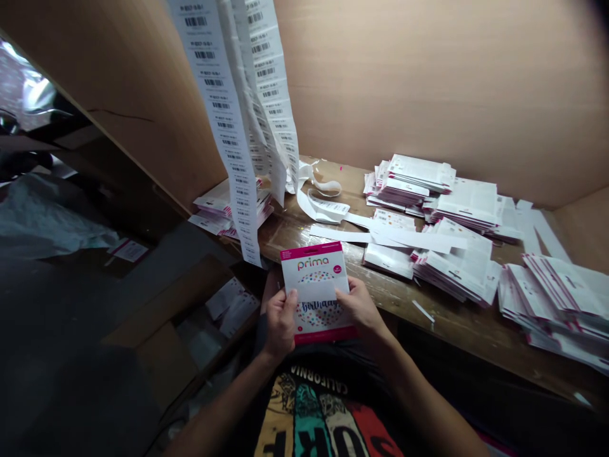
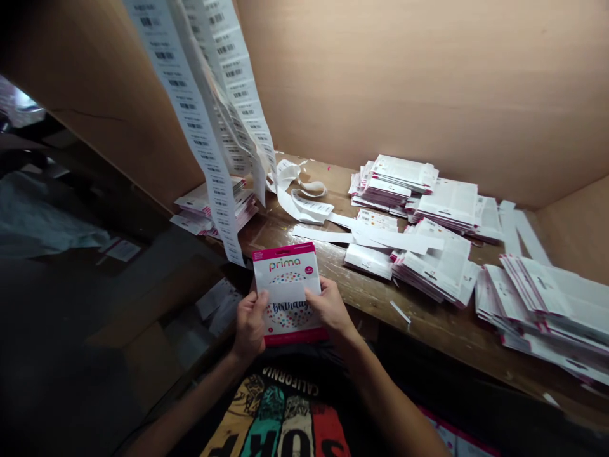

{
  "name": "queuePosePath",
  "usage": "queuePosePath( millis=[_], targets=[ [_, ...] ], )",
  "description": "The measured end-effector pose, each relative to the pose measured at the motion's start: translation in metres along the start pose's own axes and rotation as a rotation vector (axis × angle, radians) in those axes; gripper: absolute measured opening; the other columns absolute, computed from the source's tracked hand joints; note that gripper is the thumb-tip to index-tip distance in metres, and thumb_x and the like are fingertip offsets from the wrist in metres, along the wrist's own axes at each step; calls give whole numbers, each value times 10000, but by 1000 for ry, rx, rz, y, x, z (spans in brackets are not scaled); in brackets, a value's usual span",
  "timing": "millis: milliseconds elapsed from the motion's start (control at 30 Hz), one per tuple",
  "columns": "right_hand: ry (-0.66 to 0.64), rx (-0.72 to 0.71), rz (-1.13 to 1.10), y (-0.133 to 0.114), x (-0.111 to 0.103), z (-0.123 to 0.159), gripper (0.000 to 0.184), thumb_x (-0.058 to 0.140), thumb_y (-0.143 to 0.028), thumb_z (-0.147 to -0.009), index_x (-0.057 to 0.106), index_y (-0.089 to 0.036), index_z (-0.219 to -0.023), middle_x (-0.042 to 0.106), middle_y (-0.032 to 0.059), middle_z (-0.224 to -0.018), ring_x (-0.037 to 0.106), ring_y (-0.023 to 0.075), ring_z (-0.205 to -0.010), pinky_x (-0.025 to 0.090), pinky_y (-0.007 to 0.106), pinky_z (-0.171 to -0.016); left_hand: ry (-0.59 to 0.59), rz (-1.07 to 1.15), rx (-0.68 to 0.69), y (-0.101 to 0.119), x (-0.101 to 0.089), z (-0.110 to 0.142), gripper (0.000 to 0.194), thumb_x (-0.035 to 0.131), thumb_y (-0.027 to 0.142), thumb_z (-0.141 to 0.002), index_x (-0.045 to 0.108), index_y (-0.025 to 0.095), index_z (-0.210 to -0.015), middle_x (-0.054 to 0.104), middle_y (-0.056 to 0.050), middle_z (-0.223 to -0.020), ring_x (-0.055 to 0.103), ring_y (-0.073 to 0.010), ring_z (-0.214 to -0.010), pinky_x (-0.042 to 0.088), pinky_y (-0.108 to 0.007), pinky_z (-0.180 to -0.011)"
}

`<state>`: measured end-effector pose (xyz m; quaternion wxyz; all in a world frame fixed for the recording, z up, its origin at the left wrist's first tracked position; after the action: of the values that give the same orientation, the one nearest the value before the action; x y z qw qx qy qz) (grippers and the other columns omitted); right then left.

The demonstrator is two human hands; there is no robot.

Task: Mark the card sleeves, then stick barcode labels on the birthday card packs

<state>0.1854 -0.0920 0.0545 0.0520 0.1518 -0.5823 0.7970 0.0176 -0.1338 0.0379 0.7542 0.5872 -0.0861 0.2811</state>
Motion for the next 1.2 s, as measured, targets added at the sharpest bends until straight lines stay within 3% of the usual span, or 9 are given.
queuePosePath(
  millis=[233,367,567,667,733,833,933,1033,1200],
  targets=[
    [-29,-76,46,2,10,-4,549,927,-564,-677,815,-154,-1025,821,125,-977,784,346,-838,651,446,-754,0,18,-34,8,-5,-5,482,864,445,-769,737,180,-1152,809,-76,-893,773,-241,-782,611,-324,-703],
    [-49,-105,58,7,19,-9,530,925,-562,-683,813,-162,-1011,821,126,-979,782,346,-858,647,468,-810,-57,-11,-97,16,-11,-11,542,882,447,-754,743,161,-1192,815,-117,-977,783,-263,-834,625,-364,-763],
    [-170,-91,71,20,58,-26,511,862,-577,-755,791,-165,-1048,814,131,-1001,773,340,-880,643,466,-808,-77,-40,-83,48,-43,-18,547,939,377,-695,775,107,-1142,808,-171,-1060,785,-313,-906,625,-443,-877],
    [-259,-160,144,22,93,-56,481,769,-576,-840,764,-166,-1092,802,117,-1000,754,306,-877,621,416,-785,32,4,-41,72,-66,-24,517,959,318,-647,774,95,-1075,816,-165,-990,791,-331,-870,642,-466,-842],
    [-174,-293,185,18,121,-89,464,688,-572,-884,736,-169,-1109,784,115,-1033,727,282,-921,592,387,-813,176,51,42,91,-79,-30,474,959,266,-616,767,109,-1020,821,-136,-923,796,-328,-836,654,-470,-813],
    [88,-452,221,5,161,-142,439,711,-540,-812,684,-170,-1047,749,102,-1020,668,245,-947,545,353,-863,409,128,205,123,-93,-45,398,920,204,-631,751,144,-987,822,-91,-884,802,-304,-828,662,-457,-817],
    [20,-412,249,-7,187,-173,373,731,-541,-752,629,-195,-847,692,34,-814,599,192,-798,510,298,-754,529,159,319,156,-98,-61,347,879,167,-682,745,161,-1001,820,-75,-875,803,-278,-845,657,-452,-861],
    [-108,-426,241,-13,181,-164,375,721,-549,-757,559,-215,-704,611,-16,-682,537,157,-688,468,265,-657,472,161,369,180,-91,-75,380,890,138,-662,746,162,-1013,823,-79,-902,799,-281,-902,642,-462,-918],
    [-423,-361,217,-18,120,-98,289,762,-478,-782,651,-212,-809,646,-8,-724,598,186,-719,505,293,-685,147,157,294,183,-41,-95,455,930,158,-601,750,161,-1019,824,-105,-972,781,-324,-994,621,-521,-963]
  ],
)
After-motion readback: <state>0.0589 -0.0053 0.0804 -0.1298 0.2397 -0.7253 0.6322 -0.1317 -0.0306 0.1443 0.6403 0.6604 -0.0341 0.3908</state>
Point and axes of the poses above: each hand's wrist, its own z-axis away from the middle knuckle, its own x-axis out of the palm, y = z × x, the point moved 1 cm from there along -z, towards the middle knuckle
